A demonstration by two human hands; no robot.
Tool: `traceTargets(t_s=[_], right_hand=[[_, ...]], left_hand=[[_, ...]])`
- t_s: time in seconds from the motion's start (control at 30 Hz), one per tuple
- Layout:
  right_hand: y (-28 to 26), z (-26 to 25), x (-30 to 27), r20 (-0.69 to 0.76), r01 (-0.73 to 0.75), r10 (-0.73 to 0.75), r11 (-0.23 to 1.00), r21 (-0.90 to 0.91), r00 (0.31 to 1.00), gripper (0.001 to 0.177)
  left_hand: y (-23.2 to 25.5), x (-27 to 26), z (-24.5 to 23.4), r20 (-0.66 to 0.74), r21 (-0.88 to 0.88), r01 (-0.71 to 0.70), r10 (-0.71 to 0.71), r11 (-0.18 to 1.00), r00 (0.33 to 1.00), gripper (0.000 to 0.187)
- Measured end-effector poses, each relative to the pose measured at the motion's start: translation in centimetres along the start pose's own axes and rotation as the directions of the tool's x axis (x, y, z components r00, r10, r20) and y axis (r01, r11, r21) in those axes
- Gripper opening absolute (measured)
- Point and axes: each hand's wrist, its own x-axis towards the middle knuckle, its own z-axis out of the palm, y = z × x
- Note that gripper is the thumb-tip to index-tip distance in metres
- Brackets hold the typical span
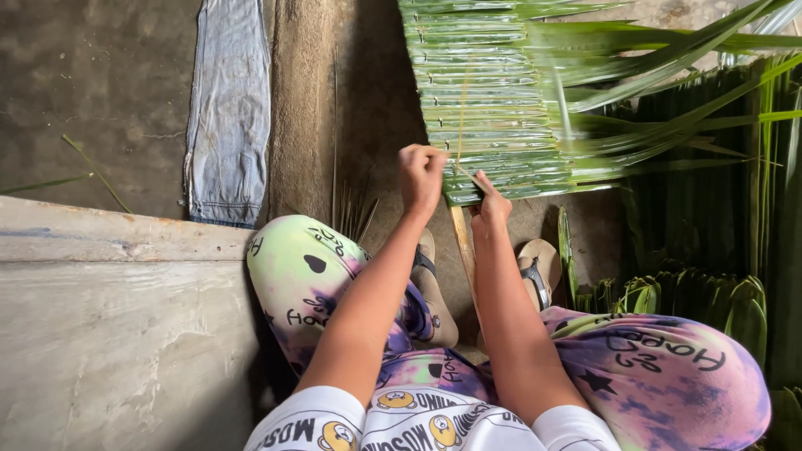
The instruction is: Weaving palm leaves onto a wooden stick to create a thatched panel
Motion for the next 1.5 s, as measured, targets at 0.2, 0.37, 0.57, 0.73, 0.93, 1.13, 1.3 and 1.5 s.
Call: traceTargets(t_s=[0.2,0.37,0.57,0.73,0.93,1.13,1.3,1.5], right_hand=[[0.2,0.2,1.0,0.014,-0.03,0.029,0.999,0.042,0.999,0.055],[0.0,0.0,0.8,0.018,-0.023,0.022,1.0,0.017,1.0,0.051],[0.3,-0.3,0.8,0.007,-0.002,0.002,1.0,0.001,1.0,0.052],[0.0,-0.6,0.6,0.012,-0.001,0.001,1.0,0.0,1.0,0.048],[0.1,-0.4,1.0,0.049,0.01,-0.012,0.999,0.039,0.999,0.045],[0.0,-0.3,1.0,0.051,0.006,-0.008,0.999,0.034,0.999,0.041],[-0.5,0.0,0.6,0.039,-0.005,0.001,0.995,0.1,0.999,0.048],[-0.2,-0.1,0.7,0.042,0.015,-0.019,0.996,0.087,0.999,0.05]], left_hand=[[-13.1,-4.0,6.0,0.27,0.006,0.445,-0.43,0.895,0.862,0.028],[-14.4,-5.9,6.0,0.296,-0.012,0.562,-0.534,0.827,0.792,0.036],[-13.2,-7.5,3.8,0.595,0.729,0.16,-0.732,0.665,0.332,0.014],[-5.6,-7.2,-1.1,0.388,0.64,0.221,-0.557,0.736,0.735,0.02],[-5.2,-7.9,-1.5,0.363,-0.098,0.459,-0.398,0.883,0.843,0.04],[-6.2,-9.1,-0.8,0.181,0.103,0.119,-0.136,0.988,0.974,0.018],[-10.8,-11.3,1.5,0.498,0.335,-0.049,-0.132,0.941,0.857,0.026],[-3.2,-11.2,-0.2,0.561,0.486,-0.697,0.422,0.527,0.712,0.008]])
